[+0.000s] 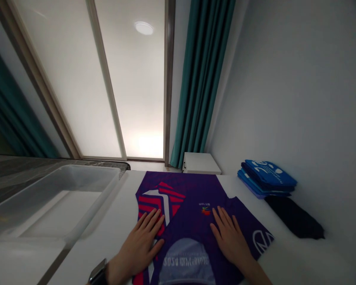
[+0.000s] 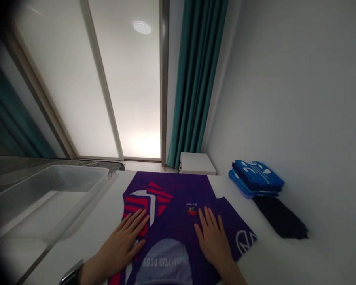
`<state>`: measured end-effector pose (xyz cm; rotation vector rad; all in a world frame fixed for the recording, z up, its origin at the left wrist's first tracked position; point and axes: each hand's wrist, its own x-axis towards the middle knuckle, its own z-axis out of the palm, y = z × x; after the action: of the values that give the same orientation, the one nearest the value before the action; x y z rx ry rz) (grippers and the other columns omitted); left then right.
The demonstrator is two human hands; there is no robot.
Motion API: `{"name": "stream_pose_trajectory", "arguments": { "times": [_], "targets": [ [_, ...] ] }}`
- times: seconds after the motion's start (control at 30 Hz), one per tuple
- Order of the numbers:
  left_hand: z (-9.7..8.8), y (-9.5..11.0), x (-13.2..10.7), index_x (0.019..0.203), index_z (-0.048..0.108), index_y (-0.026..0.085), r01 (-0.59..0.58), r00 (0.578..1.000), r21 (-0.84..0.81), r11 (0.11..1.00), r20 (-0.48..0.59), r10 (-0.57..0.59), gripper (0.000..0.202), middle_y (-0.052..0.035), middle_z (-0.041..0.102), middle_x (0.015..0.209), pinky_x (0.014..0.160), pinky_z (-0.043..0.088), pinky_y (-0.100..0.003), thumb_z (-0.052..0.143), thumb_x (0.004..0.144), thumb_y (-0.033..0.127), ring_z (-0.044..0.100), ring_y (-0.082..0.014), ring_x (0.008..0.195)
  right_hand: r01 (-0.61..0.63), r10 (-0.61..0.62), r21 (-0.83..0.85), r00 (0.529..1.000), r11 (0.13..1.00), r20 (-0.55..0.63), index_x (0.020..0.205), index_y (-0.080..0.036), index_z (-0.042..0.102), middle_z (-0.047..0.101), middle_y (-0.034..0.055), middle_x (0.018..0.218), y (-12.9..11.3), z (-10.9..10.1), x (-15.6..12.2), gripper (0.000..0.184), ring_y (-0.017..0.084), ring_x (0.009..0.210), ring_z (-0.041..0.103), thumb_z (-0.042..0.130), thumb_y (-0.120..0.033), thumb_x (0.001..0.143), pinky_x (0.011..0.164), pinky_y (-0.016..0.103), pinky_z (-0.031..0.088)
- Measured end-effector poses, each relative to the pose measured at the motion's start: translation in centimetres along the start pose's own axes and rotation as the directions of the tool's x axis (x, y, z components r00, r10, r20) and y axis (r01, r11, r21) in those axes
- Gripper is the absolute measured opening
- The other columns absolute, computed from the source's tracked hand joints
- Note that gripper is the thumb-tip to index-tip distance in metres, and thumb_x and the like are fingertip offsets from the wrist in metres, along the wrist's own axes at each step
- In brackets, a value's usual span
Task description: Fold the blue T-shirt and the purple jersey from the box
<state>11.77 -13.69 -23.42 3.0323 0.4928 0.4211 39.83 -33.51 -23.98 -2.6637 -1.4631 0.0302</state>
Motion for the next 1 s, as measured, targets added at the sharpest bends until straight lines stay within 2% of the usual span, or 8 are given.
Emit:
{"name": "stream_pose_trajectory", "arguments": {
  "times": [0.17, 0.47, 0.6, 0.7, 0.83, 0.9, 1.0],
  "targets": [
    [-0.2, -0.2, 0.1, 0.153, 0.023, 0.033, -0.029, 0.999, 0.022, 0.999, -0.029, 0.03, 0.063, -0.0025, 0.036, 0.155, 0.115, 0.033, -0.046, 0.044, 0.096, 0.051, 0.037, -0.0272, 0.14, -0.016, 0.016, 0.011, 1.0, 1.0, -0.023, 0.151, -0.021, 0.031, 0.024, 0.005, 0.159, -0.4, 0.0, -1.0, 0.064, 0.025, 0.147, 0.018, 0.023, -0.054, 0.098, 0.119, 0.053, 0.012],
    [-0.9, -0.2, 0.2, 0.153, 0.022, 0.033, -0.045, 0.999, 0.029, 0.999, -0.004, 0.045, 0.062, -0.0032, 0.035, 0.155, 0.113, 0.035, -0.048, 0.045, 0.097, 0.049, 0.038, -0.0277, 0.14, -0.034, 0.034, 0.048, 0.999, 0.998, 0.006, 0.152, -0.018, 0.029, 0.022, 0.005, 0.159, -0.4, -1.0, -1.1, 0.063, 0.023, 0.147, 0.017, 0.021, -0.051, 0.099, 0.12, 0.049, 0.014],
    [-1.8, 0.9, 1.2, 0.154, 0.016, 0.033, -0.084, 0.996, -0.045, 0.995, 0.013, 0.085, 0.065, -0.0021, 0.034, 0.155, 0.112, 0.038, -0.047, 0.045, 0.098, 0.047, 0.038, -0.0264, 0.14, -0.034, 0.035, 0.064, 0.999, 0.997, 0.0, 0.152, -0.018, 0.03, 0.024, 0.0044, 0.159, 0.1, -1.1, -1.2, 0.062, 0.022, 0.147, 0.019, 0.022, -0.05, 0.099, 0.12, 0.046, 0.015],
    [-2.4, 3.2, 3.0, 0.154, 0.015, 0.034, -0.155, 0.986, -0.144, 0.977, 0.047, 0.163, 0.066, -0.0013, 0.033, 0.156, 0.114, 0.036, -0.046, 0.046, 0.097, 0.044, 0.037, -0.0252, 0.141, -0.036, 0.035, 0.066, 0.999, 0.997, 0.004, 0.151, -0.017, 0.031, 0.024, 0.0048, 0.159, 0.5, -1.2, -1.2, 0.061, 0.022, 0.147, 0.019, 0.023, -0.047, 0.099, 0.12, 0.046, 0.015],
    [-3.1, 5.7, 7.0, 0.154, 0.023, 0.03, -0.249, 0.952, -0.234, 0.94, 0.118, 0.282, 0.067, -0.0037, 0.037, 0.155, 0.117, 0.03, -0.045, 0.052, 0.094, 0.039, 0.036, -0.025, 0.141, -0.031, 0.03, 0.074, 0.999, 0.997, 0.022, 0.151, -0.016, 0.03, 0.023, 0.0057, 0.159, 0.9, -1.4, -1.3, 0.061, 0.022, 0.147, 0.017, 0.024, -0.045, 0.099, 0.12, 0.046, 0.015],
    [-3.3, 5.4, 9.4, 0.152, 0.029, 0.029, -0.287, 0.934, -0.238, 0.928, 0.146, 0.327, 0.064, -0.0043, 0.04, 0.153, 0.117, 0.029, -0.044, 0.052, 0.093, 0.037, 0.037, -0.0243, 0.14, -0.027, 0.026, 0.07, 0.999, 0.997, 0.023, 0.151, -0.015, 0.03, 0.023, 0.0059, 0.159, 1.2, -1.4, -1.4, 0.061, 0.022, 0.147, 0.018, 0.025, -0.045, 0.099, 0.12, 0.047, 0.015],
    [-3.4, 2.7, 12.3, 0.148, 0.037, 0.025, -0.204, 0.968, -0.176, 0.963, 0.109, 0.225, 0.052, -0.0065, 0.043, 0.151, 0.115, 0.029, -0.041, 0.043, 0.097, 0.033, 0.039, -0.0228, 0.138, -0.009, 0.009, 0.053, 1.0, 0.999, 0.0, 0.151, -0.017, 0.031, 0.026, 0.0053, 0.158, 1.8, -1.0, -1.7, 0.061, 0.023, 0.147, 0.019, 0.026, -0.047, 0.099, 0.12, 0.048, 0.016]
  ]
}}
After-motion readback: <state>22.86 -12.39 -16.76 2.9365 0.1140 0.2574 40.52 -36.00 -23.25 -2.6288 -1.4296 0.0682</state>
